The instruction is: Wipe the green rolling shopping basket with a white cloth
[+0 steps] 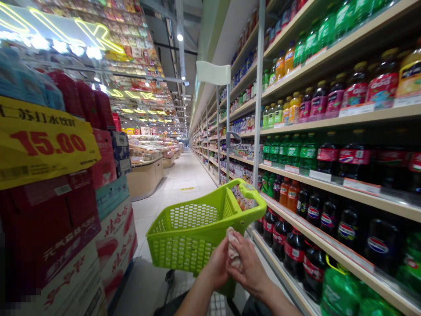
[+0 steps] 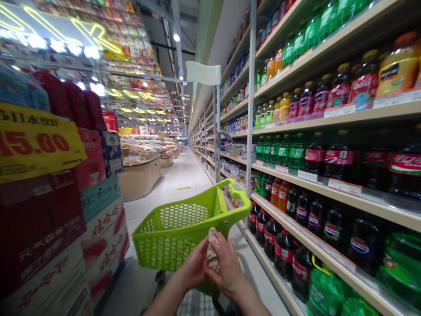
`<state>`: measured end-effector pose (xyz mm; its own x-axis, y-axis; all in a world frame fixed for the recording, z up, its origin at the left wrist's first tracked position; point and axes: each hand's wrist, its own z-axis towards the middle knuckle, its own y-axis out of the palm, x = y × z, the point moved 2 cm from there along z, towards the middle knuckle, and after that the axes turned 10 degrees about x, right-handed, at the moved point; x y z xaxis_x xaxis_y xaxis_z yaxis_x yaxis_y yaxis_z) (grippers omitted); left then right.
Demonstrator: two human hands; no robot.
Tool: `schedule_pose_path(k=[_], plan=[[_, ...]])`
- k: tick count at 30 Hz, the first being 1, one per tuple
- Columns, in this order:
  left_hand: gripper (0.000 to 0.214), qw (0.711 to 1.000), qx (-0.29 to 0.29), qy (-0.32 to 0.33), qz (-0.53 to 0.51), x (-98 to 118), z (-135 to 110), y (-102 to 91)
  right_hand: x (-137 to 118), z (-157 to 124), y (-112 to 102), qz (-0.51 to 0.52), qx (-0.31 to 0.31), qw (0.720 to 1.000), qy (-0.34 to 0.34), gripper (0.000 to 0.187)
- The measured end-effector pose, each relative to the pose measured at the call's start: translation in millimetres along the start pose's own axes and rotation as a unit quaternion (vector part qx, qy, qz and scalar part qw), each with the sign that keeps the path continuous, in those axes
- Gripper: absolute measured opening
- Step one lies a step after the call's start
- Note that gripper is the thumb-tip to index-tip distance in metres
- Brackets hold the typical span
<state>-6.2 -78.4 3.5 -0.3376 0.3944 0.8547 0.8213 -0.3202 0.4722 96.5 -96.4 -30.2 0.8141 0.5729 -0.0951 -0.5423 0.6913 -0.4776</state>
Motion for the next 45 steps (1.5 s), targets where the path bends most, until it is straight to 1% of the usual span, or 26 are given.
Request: schedule_pose_path(k=[1,2,4,5,6,7,8,10,11,12,14,16,17,21,23,25,28,30,31,34,36,38,40,42,43,45], plan=[[0.053,0.998,0.007,-0.005,0.061,2.1,-0.4,-0.2,6.1,4.2,-2.4,0.005,0.009,1.0,-0.008,0.052],[0.057,0.99,0.027,0.007,0.138,5.6,0.5,-1.5,14.1,10.1,-6.1,0.003,0.029,0.999,-0.014,0.05],[0.056,0.95,0.09,0.072,0.289,17.3,5.5,-7.0,34.6,26.1,-16.3,-0.033,0.098,0.995,-0.004,0.049],[0.052,0.92,0.131,0.123,0.348,25.3,9.0,-11.2,45.6,34.4,-21.5,-0.068,0.137,0.988,0.012,0.048],[0.047,0.881,0.174,0.175,0.403,33.5,12.6,-16.7,55.8,41.4,-25.3,-0.106,0.171,0.979,0.031,0.047],[0.046,0.842,0.211,0.212,0.45,40.8,16.2,-23.4,63.9,45.8,-26.6,-0.14,0.194,0.97,0.043,0.047],[0.05,0.791,0.247,0.228,0.511,46.5,19.6,-31.3,69.3,46.8,-24.8,-0.164,0.201,0.965,0.045,0.048],[0.063,0.693,0.279,0.199,0.634,51.8,25.2,-49.0,70.9,36.1,-11.4,-0.175,0.172,0.969,0.01,0.048],[0.069,0.649,0.276,0.176,0.687,52.1,26.9,-57.3,67.7,25.1,-1.5,-0.168,0.146,0.975,-0.023,0.049],[0.074,0.622,0.263,0.155,0.721,51.2,27.6,-64.5,62.8,12.0,8.8,-0.157,0.118,0.979,-0.057,0.049],[0.079,0.592,0.232,0.145,0.758,48.8,26.6,-73.6,52.0,-12.7,24.5,-0.135,0.071,0.981,-0.116,0.049],[0.079,0.581,0.214,0.152,0.77,47.6,23.8,-76.2,44.9,-22.0,26.6,-0.128,0.051,0.982,-0.132,0.049],[0.079,0.58,0.21,0.152,0.773,47.5,22.4,-75.9,43.8,-18.4,22.1,-0.132,0.053,0.982,-0.122,0.048],[0.08,0.573,0.211,0.149,0.778,48.3,19.3,-72.1,50.8,24.2,-8.0,-0.183,0.11,0.976,-0.046,0.045],[0.081,0.573,0.213,0.144,0.778,48.1,19.1,-71.8,53.7,31.6,-11.7,-0.212,0.12,0.969,-0.036,0.043],[0.081,0.571,0.212,0.144,0.78,47.4,18.8,-72.4,52.0,18.4,-3.4,-0.218,0.089,0.97,-0.066,0.044],[0.083,0.565,0.211,0.149,0.783,46.7,18.0,-73.5,44.2,-14.0,12.8,-0.19,0.028,0.973,-0.128,0.049],[0.083,0.564,0.211,0.151,0.784,46.3,17.6,-74.0,40.8,-17.6,12.8,-0.176,0.023,0.976,-0.124,0.05],[0.083,0.563,0.21,0.151,0.785,45.9,17.4,-74.2,40.6,-11.2,9.0,-0.174,0.034,0.978,-0.108,0.05],[0.083,0.555,0.212,0.151,0.79,44.2,17.2,-74.8,44.7,22.2,-4.9,-0.187,0.084,0.978,-0.045,0.049],[0.084,0.547,0.214,0.144,0.796,42.8,17.4,-75.5,47.5,32.4,-4.7,-0.201,0.09,0.975,-0.027,0.048],[0.086,0.542,0.213,0.137,0.801,41.6,17.6,-76.4,46.5,19.8,6.7,-0.204,0.064,0.976,-0.053,0.046],[0.087,0.539,0.21,0.135,0.805,41.1,17.9,-76.9,42.2,-8.2,22.8,-0.193,0.023,0.975,-0.112,0.045],[0.087,0.537,0.209,0.135,0.806,41.2,18.0,-76.9,37.9,-32.8,33.1,-0.18,-0.012,0.97,-0.161,0.045],[0.087,0.536,0.209,0.135,0.807,41.4,17.9,-76.8,36.7,-37.8,33.3,-0.177,-0.018,0.969,-0.172,0.046],[0.086,0.533,0.209,0.134,0.809,41.7,17.5,-76.2,37.0,-29.2,23.1,-0.18,-0.001,0.971,-0.158,0.046]])
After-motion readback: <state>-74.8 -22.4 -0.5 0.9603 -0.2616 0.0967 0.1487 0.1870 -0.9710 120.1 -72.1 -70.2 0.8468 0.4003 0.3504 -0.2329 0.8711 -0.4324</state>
